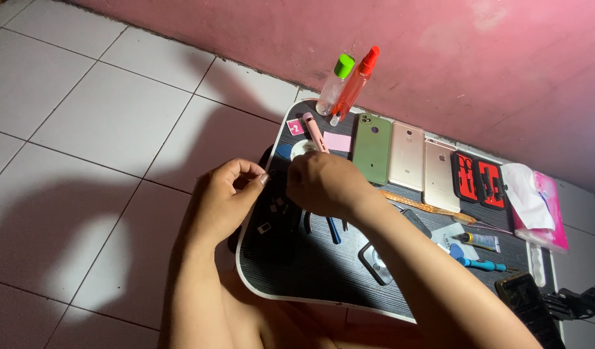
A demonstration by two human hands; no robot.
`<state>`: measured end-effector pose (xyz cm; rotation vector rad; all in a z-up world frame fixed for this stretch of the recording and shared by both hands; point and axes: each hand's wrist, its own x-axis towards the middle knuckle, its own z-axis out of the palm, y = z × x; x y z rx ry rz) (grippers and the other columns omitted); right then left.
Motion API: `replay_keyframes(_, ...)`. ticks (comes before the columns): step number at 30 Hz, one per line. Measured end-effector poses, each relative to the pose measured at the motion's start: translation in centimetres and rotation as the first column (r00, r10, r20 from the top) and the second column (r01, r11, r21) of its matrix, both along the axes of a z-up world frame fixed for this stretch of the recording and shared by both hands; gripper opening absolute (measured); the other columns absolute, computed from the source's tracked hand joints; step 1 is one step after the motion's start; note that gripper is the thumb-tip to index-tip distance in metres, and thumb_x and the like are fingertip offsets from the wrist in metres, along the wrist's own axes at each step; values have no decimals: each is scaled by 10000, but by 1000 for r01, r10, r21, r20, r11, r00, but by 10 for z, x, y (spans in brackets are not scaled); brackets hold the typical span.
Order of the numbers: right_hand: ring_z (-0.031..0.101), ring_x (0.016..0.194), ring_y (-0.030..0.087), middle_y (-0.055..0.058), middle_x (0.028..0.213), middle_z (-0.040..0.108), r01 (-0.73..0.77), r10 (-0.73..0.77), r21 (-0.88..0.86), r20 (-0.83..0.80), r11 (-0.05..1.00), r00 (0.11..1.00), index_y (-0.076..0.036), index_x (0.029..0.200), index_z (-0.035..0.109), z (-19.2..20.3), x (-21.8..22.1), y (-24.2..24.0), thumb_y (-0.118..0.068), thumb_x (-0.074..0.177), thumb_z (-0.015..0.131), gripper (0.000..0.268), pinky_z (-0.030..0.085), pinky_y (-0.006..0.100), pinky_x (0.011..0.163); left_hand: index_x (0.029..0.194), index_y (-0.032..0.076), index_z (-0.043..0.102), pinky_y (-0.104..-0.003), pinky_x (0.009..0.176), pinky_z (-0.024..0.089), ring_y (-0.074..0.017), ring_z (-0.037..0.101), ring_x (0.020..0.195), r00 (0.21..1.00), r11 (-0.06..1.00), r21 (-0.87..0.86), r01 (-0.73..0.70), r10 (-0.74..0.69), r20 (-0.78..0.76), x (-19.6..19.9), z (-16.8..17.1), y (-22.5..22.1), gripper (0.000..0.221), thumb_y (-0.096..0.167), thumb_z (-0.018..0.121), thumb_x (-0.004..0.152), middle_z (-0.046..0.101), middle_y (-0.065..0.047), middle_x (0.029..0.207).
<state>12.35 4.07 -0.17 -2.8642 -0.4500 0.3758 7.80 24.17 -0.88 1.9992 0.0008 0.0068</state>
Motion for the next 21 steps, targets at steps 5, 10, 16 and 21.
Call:
replay_keyframes(5,667,731,263,103,752,689,147,-90,559,-127,816,988,-92,996,709,9,-11,-39,-216,875,666,177,545,381,679,930,87,767,-308,628,599,-180,738,715,994,989,-148,-18,34,107,-6,0,-25,111,183,756,875,785,-79,789)
replay_keyframes(10,666,765,139,80,872,767,280,-165,833,-228,477,960,-6,1210,698,30,-52,-60,-84,911,735,311,567,283,775,916,88,787,-294,594,600,-135,732,652,980,967,-255,21,30,198,-17,13,-71,93,165,787,864,790,-57,734)
replay_keyframes(16,735,840,141,89,894,801,205,-229,817,-92,538,969,-21,1291,692,25,-82,-101,-92,884,774,422,606,342,820,925,125,815,-302,576,588,-164,735,623,952,992,-108,59,-23,304,-34,20,-114,75,175,796,873,773,-24,684)
replay_keyframes(21,710,900,75,-5,984,804,247,-238,762,-125,599,963,-117,1031,781,30,-97,-130,-220,929,719,158,565,247,806,945,130,798,-260,653,589,-103,766,700,930,998,35,57,-66,362,-46,16,-147,111,214,777,875,818,3,860)
